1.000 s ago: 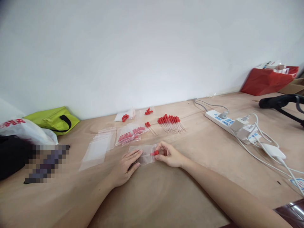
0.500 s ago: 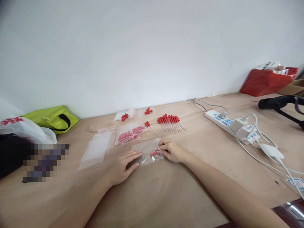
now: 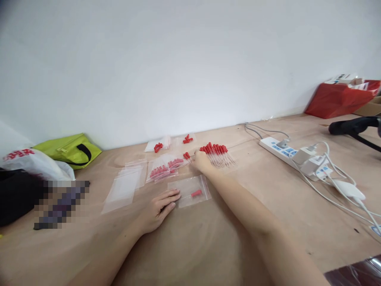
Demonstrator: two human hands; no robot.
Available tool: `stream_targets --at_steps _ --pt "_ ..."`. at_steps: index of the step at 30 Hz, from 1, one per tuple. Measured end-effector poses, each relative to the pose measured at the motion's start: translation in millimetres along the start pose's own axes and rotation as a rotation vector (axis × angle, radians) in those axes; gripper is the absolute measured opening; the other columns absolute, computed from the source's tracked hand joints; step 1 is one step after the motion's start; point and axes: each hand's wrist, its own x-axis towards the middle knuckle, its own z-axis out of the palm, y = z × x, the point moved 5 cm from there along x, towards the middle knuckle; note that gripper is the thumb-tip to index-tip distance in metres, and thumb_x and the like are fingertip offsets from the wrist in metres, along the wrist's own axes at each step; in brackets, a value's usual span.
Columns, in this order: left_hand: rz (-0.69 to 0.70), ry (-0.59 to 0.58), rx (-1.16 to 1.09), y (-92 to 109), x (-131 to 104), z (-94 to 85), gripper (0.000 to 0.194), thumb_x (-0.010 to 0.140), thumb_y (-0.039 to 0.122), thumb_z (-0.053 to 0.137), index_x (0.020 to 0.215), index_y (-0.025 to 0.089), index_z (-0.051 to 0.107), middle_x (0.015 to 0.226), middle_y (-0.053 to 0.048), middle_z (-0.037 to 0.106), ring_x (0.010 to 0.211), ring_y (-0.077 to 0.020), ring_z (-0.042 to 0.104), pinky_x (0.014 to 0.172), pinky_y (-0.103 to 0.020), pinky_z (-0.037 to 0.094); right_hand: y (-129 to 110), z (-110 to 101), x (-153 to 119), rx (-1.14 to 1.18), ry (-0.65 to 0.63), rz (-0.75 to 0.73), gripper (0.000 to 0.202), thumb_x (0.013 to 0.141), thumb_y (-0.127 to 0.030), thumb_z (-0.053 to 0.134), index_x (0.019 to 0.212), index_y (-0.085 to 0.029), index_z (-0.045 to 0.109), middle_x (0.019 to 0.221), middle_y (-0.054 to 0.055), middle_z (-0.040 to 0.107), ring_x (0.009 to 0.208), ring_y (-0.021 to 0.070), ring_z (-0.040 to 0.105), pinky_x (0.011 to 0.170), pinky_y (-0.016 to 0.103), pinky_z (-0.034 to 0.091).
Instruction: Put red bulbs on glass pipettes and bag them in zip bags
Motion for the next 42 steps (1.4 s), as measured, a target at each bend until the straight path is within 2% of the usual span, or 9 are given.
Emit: stream_targets --at_steps 5,7,10,14,19,27,31,36,42 --pt "0.014 0.033 -0.001 -1.4 -1.8 -0.7 0.030 0.087 0.026 0.040 0.111 0.021 0.056 0.119 -0.006 0.055 0.113 -0.0185 0.048 0.096 -0.039 0.040 -9.7 11.8 16.1 -0.027 -0.045 0.065 0.038 0.079 -0.025 0.051 0.110 -0.003 0.046 0.097 0.022 0.060 0.089 0.0246 0.059 0.071 0.028 0.043" --pt "0.024 0.055 0.002 -1.3 -2.3 -1.5 0.029 0.086 0.026 0.042 0.109 0.020 0.057 0.119 -0.007 0.055 0.113 -0.0193 0.048 0.097 -0.039 0.040 -7.7 6.4 11.8 -0.044 -0.020 0.062 0.043 0.080 -0.022 0.047 0.118 -0.003 0.038 0.104 0.023 0.056 0.091 0.0253 0.057 0.072 0.029 0.042" --pt "0.026 0.058 -0.004 -1.4 -2.6 -0.8 0.029 0.087 0.025 0.040 0.108 0.019 0.059 0.117 -0.007 0.056 0.113 -0.0186 0.048 0.097 -0.039 0.039 6.2 -13.9 -4.3 -0.012 0.114 0.018 0.053 0.080 -0.014 0.039 0.129 -0.006 0.023 0.108 0.023 0.052 0.087 0.0249 0.058 0.071 0.032 0.043" --pt "0.007 0.023 0.003 -1.6 -1.5 2.6 0.031 0.088 0.023 0.036 0.111 0.021 0.057 0.120 -0.004 0.054 0.115 -0.0173 0.046 0.098 -0.038 0.038 42.4 -37.1 -40.5 0.374 0.256 -0.077 0.073 0.072 -0.019 0.047 0.134 -0.009 0.010 0.079 0.006 0.056 0.067 0.0184 0.056 0.065 0.032 0.045" --pt "-0.005 0.003 0.038 0.5 1.8 4.0 0.032 0.088 0.023 0.036 0.113 0.023 0.056 0.122 -0.003 0.054 0.116 -0.0176 0.045 0.099 -0.040 0.036 80.9 -26.6 -83.1 0.852 0.234 0.154 0.082 0.066 -0.026 0.049 0.133 -0.018 0.001 0.063 -0.007 0.043 0.043 0.0114 0.047 0.040 0.024 0.041" --pt "-0.019 0.001 0.044 1.4 2.6 2.0 0.031 0.088 0.025 0.037 0.113 0.026 0.055 0.122 -0.001 0.054 0.115 -0.0173 0.046 0.099 -0.040 0.037 69.6 -14.5 -88.2 1.031 0.220 0.219 0.056 0.064 -0.021 0.050 0.111 -0.025 0.019 0.064 -0.009 0.045 0.046 0.0100 0.053 0.043 0.024 0.048" --pt "-0.029 -0.014 0.049 2.0 2.8 1.5 0.032 0.088 0.026 0.037 0.114 0.025 0.054 0.122 -0.001 0.053 0.116 -0.0176 0.045 0.100 -0.039 0.035 62.5 -8.5 -91.8 1.156 0.183 0.243 0.041 0.070 -0.033 0.051 0.099 -0.025 0.023 0.063 -0.009 0.049 0.049 0.0109 0.056 0.048 0.026 0.051" --pt "-0.065 -0.011 0.035 3.0 2.1 -0.8 0.040 0.087 0.029 0.039 0.126 0.026 0.040 0.124 -0.002 0.051 0.115 -0.0184 0.045 0.098 -0.038 0.037 57.0 -2.2 -97.4 1.182 0.010 0.181 0.038 0.067 -0.052 0.058 0.083 -0.021 0.043 0.065 -0.003 0.055 0.055 0.0105 0.057 0.058 0.029 0.051" --pt "-0.079 -0.015 0.039 4.7 1.6 -2.2 0.041 0.087 0.029 0.039 0.128 0.026 0.038 0.125 -0.003 0.050 0.114 -0.0187 0.045 0.096 -0.036 0.038 50.0 -1.0 -101.7 1.024 -0.215 0.019 0.041 0.058 -0.045 0.070 0.085 -0.017 0.057 0.074 0.001 0.062 0.047 0.0059 0.047 0.042 0.020 0.039"
